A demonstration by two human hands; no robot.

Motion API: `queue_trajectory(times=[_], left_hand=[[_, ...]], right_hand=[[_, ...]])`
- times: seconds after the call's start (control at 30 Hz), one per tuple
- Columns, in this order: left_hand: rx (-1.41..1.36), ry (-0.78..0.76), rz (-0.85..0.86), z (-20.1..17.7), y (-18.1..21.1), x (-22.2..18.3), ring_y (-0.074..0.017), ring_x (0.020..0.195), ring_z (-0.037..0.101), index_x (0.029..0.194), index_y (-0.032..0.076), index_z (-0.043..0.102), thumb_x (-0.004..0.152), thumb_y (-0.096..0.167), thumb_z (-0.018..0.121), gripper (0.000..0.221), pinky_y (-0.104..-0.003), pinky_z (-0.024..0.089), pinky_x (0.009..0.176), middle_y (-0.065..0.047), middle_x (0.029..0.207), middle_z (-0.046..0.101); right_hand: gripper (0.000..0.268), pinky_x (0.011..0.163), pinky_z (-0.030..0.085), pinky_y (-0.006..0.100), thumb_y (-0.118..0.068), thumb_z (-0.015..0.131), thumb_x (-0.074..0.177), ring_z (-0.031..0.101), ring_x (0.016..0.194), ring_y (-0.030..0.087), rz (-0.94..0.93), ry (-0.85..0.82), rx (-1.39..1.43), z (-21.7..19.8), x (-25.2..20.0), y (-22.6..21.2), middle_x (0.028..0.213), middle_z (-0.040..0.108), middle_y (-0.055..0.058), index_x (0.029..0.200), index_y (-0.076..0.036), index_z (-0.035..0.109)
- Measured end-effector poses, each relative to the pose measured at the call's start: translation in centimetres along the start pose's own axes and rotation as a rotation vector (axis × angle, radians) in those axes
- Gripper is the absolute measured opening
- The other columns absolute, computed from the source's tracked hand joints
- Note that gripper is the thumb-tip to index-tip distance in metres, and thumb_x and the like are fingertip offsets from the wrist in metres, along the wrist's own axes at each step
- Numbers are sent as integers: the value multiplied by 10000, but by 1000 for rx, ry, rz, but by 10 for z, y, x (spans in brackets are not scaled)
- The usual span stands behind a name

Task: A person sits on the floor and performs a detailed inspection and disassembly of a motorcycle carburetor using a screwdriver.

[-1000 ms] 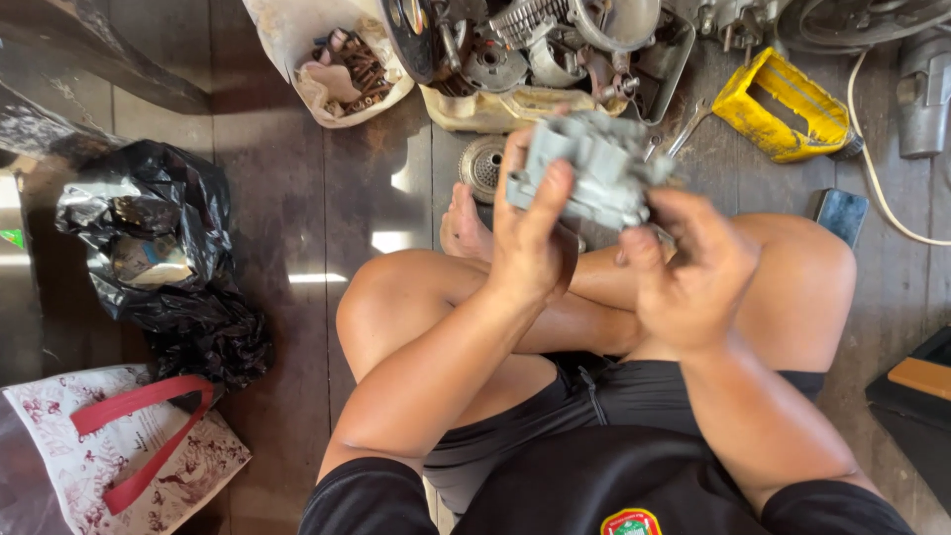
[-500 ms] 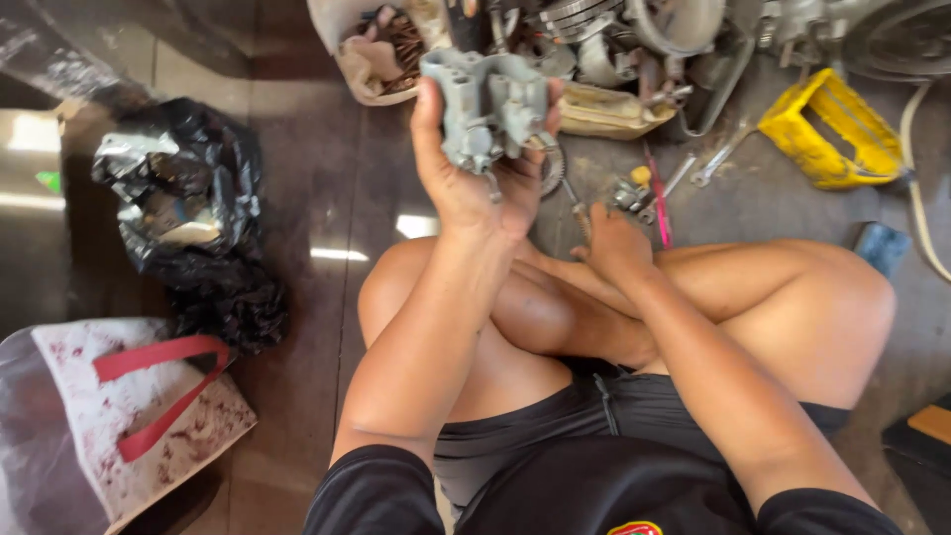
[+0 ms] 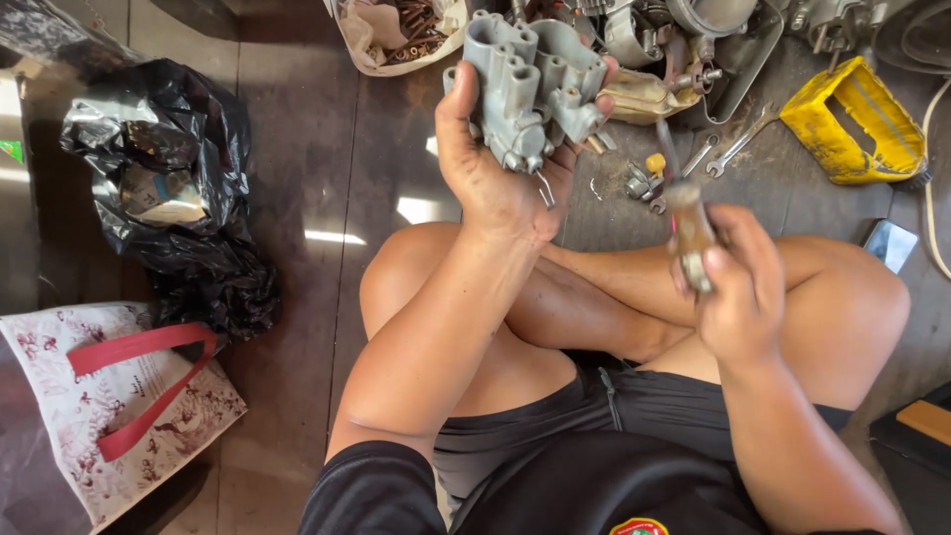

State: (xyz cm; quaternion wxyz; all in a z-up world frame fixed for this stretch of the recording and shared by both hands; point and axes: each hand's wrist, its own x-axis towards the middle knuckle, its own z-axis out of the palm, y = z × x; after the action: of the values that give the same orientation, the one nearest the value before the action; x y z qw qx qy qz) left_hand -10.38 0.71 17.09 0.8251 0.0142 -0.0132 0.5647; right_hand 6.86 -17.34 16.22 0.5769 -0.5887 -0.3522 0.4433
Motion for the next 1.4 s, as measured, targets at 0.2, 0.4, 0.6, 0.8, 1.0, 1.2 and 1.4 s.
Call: queue_trajectory(times=[0.2,0.4,0.6,0.8,1.0,1.2,1.4], left_hand=[[56,-76,45,6,-6,-10,-363,1200,701,1424,-32,594,1189,519,468,612,-430,585,914,-179,1300,696],[148,-57,82,11,-6,-15,-336,1208,711,1446,-8,568,1180,508,490,586,-387,617,898,-166,1330,683],[111,-67,58,7,-6,-17,-354,1237,698,1443,-14,590,1181,512,499,595,-418,600,926,-129,1335,705],[112,-129,70,6,-7,-17,-333,1266,701,1477,-11,585,1222,511,438,600,-414,598,975,-148,1385,701],[154,-93,61,-7,-9,-16,-358,1302,677,1505,31,567,1198,515,470,581,-415,591,958,-153,1401,690],[277,-82,209,11,-12,-17,-316,1180,730,1409,1,569,1193,405,521,461,-389,610,921,-137,1290,721],[360,1,271,23,-12,-19,-227,1077,700,1325,56,537,1144,324,602,330,-366,545,970,-92,1203,658]], right_hand=[[440,786,519,300,-68,710,880,678,847,220,-255,-31,-794,50,-42,-70,1071,719,176,1276,99,614],[350,807,553,395,46,774,891,669,889,327,-591,15,-985,73,-38,-84,1108,706,287,1201,159,656],[328,843,566,424,52,787,913,684,925,359,-657,40,-1016,70,-39,-82,1155,714,301,1184,170,645],[348,788,549,391,53,800,890,666,866,324,-633,31,-1008,73,-38,-85,1093,715,306,1190,176,673],[335,773,543,396,48,793,909,653,845,322,-654,33,-1040,72,-40,-85,1062,712,281,1203,163,682],[335,736,520,378,15,782,910,632,789,310,-645,57,-1018,63,-53,-89,1022,694,320,1157,217,681],[330,747,513,396,34,840,904,615,818,297,-692,10,-1126,59,-53,-85,1037,678,247,1202,123,731]])
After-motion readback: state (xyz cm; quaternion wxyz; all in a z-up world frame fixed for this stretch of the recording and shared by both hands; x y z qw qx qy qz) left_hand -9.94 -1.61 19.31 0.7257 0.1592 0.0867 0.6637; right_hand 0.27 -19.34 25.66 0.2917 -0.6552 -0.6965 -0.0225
